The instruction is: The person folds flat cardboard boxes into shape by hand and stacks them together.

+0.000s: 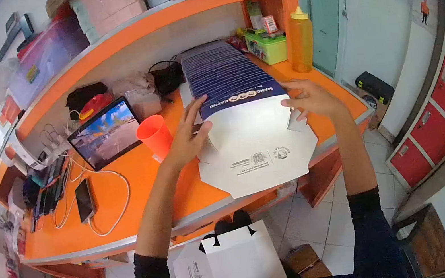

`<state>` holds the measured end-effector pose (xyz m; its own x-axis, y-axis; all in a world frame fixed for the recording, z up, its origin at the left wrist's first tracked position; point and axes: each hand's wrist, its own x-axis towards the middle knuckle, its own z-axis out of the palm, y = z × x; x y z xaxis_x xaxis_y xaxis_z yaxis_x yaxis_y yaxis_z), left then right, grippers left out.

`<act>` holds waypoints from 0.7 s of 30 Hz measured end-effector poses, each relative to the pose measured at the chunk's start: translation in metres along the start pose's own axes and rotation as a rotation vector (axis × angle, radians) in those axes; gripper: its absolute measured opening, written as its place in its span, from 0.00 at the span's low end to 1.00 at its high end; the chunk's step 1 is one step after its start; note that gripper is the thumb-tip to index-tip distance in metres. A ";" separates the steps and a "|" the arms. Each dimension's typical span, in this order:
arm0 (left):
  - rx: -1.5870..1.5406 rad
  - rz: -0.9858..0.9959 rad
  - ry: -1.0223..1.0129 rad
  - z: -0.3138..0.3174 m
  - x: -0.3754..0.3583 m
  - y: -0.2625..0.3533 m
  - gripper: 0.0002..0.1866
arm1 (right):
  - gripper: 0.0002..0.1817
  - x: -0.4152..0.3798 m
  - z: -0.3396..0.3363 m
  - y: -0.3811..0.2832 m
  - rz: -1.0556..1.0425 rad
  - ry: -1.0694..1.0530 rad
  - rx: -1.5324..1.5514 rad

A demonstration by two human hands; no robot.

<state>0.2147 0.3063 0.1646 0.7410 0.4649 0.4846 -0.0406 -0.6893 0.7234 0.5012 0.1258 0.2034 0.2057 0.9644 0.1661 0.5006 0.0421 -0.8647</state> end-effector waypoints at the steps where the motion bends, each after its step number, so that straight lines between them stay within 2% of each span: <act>1: 0.015 -0.017 0.005 0.000 -0.001 0.004 0.29 | 0.31 0.001 0.000 -0.001 0.027 -0.008 0.010; 3: 0.044 -0.015 0.020 0.001 -0.001 0.005 0.28 | 0.31 0.004 -0.001 -0.002 0.080 -0.025 0.031; 6: 0.058 0.009 0.039 0.002 0.002 0.002 0.27 | 0.25 0.002 0.004 -0.010 0.114 0.011 -0.004; 10: 0.047 -0.035 0.043 0.002 0.003 0.003 0.26 | 0.17 0.009 0.011 -0.006 0.063 0.053 -0.035; 12: 0.067 -0.042 0.057 0.003 0.003 0.003 0.26 | 0.16 0.015 0.016 0.003 0.018 0.108 -0.076; 15: 0.105 -0.036 0.084 0.004 0.006 0.002 0.25 | 0.17 0.022 0.026 0.020 0.015 0.208 0.128; 17: 0.106 -0.047 0.111 0.006 0.008 -0.001 0.24 | 0.20 0.031 0.026 0.038 0.082 0.277 -0.044; 18: 0.109 -0.056 0.125 0.007 0.007 0.004 0.28 | 0.21 0.032 0.026 0.037 0.115 0.311 -0.131; 21: 0.112 -0.115 0.157 0.018 -0.002 0.006 0.43 | 0.21 0.016 0.029 0.041 -0.074 0.378 -0.263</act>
<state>0.2250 0.2913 0.1594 0.6225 0.6186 0.4794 0.1188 -0.6802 0.7233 0.5001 0.1504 0.1568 0.4286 0.7966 0.4262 0.7117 -0.0071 -0.7024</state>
